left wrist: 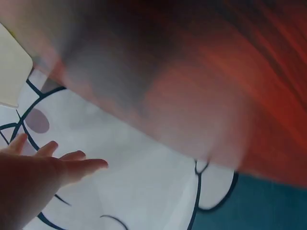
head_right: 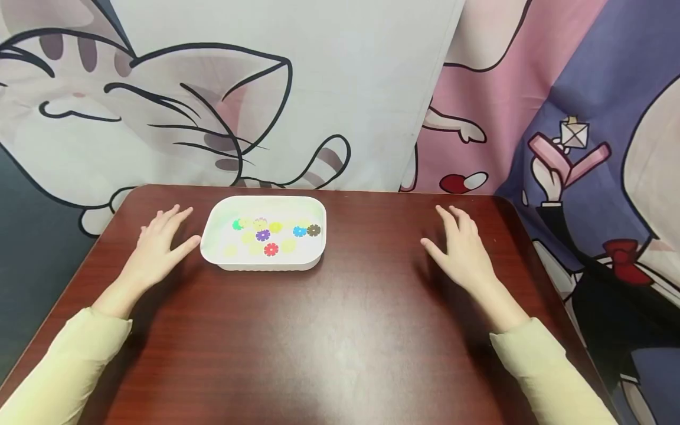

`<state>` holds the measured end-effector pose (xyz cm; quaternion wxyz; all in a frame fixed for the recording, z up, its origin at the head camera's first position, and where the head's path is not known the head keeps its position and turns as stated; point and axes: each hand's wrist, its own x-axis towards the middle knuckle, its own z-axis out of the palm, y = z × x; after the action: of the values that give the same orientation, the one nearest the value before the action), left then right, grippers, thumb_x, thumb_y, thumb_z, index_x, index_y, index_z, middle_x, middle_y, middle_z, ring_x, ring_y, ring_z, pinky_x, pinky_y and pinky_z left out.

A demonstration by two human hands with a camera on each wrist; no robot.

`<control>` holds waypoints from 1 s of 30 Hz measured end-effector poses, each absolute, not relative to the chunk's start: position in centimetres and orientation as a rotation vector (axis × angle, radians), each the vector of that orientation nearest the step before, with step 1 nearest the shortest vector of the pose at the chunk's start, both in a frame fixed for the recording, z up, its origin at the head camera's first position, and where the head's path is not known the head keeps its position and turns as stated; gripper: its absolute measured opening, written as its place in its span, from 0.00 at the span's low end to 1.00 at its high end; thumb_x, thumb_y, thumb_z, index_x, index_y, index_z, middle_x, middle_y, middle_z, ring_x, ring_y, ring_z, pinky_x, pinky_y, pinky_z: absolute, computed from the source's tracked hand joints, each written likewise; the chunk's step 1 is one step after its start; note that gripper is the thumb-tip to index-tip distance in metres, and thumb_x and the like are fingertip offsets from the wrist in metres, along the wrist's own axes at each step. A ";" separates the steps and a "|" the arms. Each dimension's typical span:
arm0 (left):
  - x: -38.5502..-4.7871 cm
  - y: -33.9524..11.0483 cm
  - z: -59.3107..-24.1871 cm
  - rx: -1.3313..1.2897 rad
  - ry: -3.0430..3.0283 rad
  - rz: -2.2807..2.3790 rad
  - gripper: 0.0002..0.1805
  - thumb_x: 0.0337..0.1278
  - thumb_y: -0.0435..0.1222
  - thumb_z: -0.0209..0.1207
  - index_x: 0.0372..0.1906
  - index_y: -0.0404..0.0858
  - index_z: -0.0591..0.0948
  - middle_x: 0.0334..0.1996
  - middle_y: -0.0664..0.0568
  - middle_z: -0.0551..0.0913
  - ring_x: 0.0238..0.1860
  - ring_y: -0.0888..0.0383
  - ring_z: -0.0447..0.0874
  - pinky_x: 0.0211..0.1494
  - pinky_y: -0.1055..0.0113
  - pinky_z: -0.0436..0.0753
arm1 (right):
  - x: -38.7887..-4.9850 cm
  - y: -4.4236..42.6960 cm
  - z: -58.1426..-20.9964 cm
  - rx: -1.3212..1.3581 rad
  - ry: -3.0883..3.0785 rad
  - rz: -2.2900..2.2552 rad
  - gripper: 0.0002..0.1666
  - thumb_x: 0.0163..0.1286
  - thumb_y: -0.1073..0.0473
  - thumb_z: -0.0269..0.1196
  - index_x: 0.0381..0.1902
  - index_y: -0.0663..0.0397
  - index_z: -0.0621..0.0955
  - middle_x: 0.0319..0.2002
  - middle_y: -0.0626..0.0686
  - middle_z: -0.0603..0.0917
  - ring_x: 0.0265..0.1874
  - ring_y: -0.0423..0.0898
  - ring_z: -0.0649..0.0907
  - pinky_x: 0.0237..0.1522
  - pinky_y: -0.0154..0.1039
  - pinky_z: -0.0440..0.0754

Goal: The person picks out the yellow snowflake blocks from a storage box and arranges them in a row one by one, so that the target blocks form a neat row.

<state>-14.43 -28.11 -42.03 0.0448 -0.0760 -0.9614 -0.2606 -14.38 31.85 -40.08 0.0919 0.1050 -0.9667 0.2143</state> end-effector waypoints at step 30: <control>-17.2 -26.5 -44.5 -0.027 -2.522 -2.184 0.38 0.76 0.32 0.60 0.82 0.30 0.57 0.79 0.35 0.62 0.60 0.74 0.73 0.60 0.86 0.77 | -18.3 18.5 -39.4 0.528 -2.381 1.877 0.25 0.73 0.74 0.64 0.66 0.73 0.77 0.60 0.70 0.83 0.53 0.31 0.85 0.61 0.26 0.82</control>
<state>-17.24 -26.47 -44.47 -0.0972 -0.0079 -0.7523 -0.6515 -18.31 18.47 -39.43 0.0320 0.1716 -0.7733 0.6095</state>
